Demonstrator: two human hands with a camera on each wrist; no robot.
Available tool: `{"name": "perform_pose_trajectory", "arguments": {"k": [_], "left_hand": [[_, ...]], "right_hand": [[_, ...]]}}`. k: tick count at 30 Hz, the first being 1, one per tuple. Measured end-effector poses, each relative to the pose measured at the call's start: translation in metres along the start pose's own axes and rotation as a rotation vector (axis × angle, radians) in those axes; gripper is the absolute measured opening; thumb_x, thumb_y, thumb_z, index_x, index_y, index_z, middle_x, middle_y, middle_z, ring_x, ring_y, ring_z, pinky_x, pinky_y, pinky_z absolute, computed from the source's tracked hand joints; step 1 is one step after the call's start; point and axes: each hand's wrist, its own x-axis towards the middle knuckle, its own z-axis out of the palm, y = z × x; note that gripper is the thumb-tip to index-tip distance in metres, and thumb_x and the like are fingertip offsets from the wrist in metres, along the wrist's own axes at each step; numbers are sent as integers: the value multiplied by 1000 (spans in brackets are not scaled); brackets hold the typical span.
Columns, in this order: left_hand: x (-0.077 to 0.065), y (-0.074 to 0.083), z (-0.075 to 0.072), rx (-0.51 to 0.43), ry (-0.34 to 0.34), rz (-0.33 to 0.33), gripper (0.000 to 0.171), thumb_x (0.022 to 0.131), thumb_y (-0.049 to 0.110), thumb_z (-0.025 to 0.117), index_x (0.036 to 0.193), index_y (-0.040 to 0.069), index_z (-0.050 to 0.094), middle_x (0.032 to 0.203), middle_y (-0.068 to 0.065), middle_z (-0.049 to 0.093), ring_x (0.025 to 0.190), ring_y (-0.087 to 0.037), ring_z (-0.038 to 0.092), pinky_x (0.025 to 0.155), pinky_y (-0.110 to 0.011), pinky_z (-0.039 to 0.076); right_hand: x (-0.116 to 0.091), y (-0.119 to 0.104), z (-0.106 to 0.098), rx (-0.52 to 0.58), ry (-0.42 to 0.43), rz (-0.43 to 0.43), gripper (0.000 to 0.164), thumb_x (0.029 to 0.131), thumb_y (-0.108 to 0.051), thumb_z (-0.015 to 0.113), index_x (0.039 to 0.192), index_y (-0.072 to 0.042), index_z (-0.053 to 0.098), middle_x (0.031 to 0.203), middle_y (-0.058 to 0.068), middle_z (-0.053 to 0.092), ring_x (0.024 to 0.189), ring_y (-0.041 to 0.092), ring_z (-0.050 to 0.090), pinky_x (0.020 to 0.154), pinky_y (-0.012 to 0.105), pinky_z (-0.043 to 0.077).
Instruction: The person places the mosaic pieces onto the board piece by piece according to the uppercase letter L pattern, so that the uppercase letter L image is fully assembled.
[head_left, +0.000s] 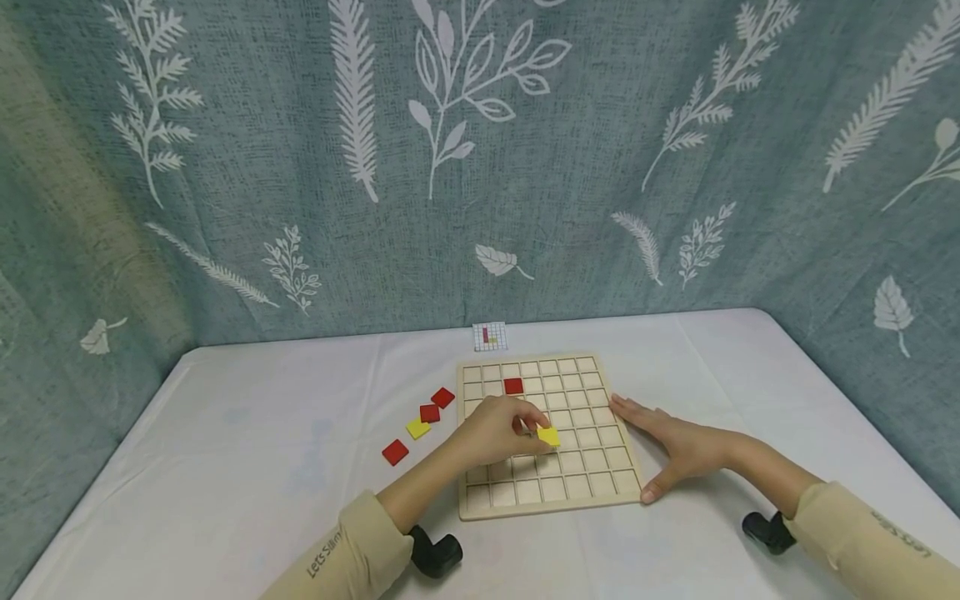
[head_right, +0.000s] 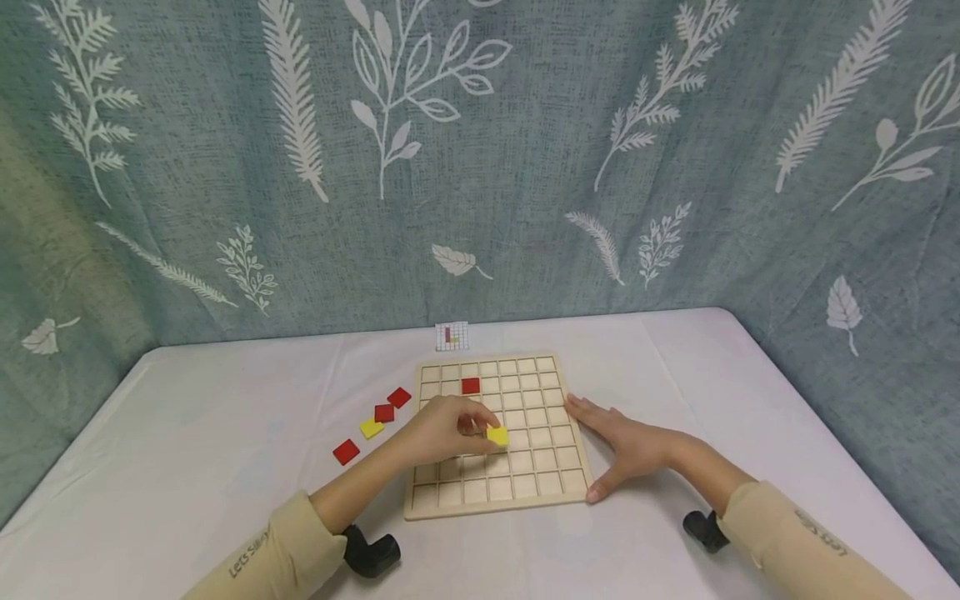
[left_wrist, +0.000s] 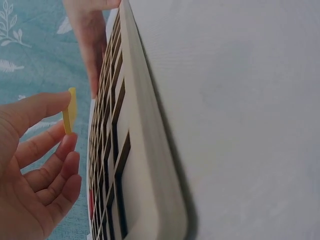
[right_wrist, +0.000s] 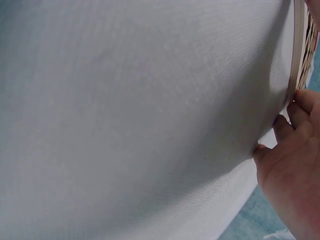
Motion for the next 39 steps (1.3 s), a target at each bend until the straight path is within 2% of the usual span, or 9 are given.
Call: {"name": "perform_pose_trajectory", "arguments": {"k": [10, 16, 20, 29, 39], "left_hand": [[5, -3, 3, 46, 18, -21, 24, 76, 24, 75, 96, 13, 70, 77, 6, 62, 65, -6, 52, 58, -20, 42], [9, -6, 3, 112, -4, -38, 24, 74, 23, 77, 94, 11, 70, 78, 3, 63, 69, -7, 53, 63, -21, 43], [11, -6, 2, 138, -20, -26, 22, 73, 21, 78, 92, 12, 71, 76, 4, 62, 68, -7, 51, 63, -21, 42], [16, -3, 5, 161, -33, 4, 19, 71, 19, 80, 88, 11, 72, 78, 4, 66, 72, -7, 55, 66, -19, 44], [20, -3, 6, 147, -32, -52, 19, 67, 20, 82, 81, 12, 73, 76, 5, 65, 71, -6, 54, 65, -20, 44]], "right_hand": [[0, -1, 0, -3, 4, 3, 119, 63, -43, 80, 147, 0, 9, 153, 19, 2, 138, 43, 2, 105, 63, 3], [1, -1, 0, 4, 4, 1, 119, 62, -43, 80, 147, 0, 8, 153, 20, 2, 138, 43, 1, 105, 62, 2], [1, -1, -1, 11, 0, 4, 119, 63, -42, 80, 147, -1, 7, 153, 20, 1, 138, 43, 0, 105, 62, 1], [-1, -1, -1, 6, 1, 11, 119, 62, -43, 80, 148, -2, 7, 153, 18, 1, 138, 42, 1, 106, 61, 1], [0, -1, 0, 15, -9, 8, 118, 64, -42, 80, 147, -1, 6, 153, 19, 0, 138, 42, -1, 105, 62, 0]]}}
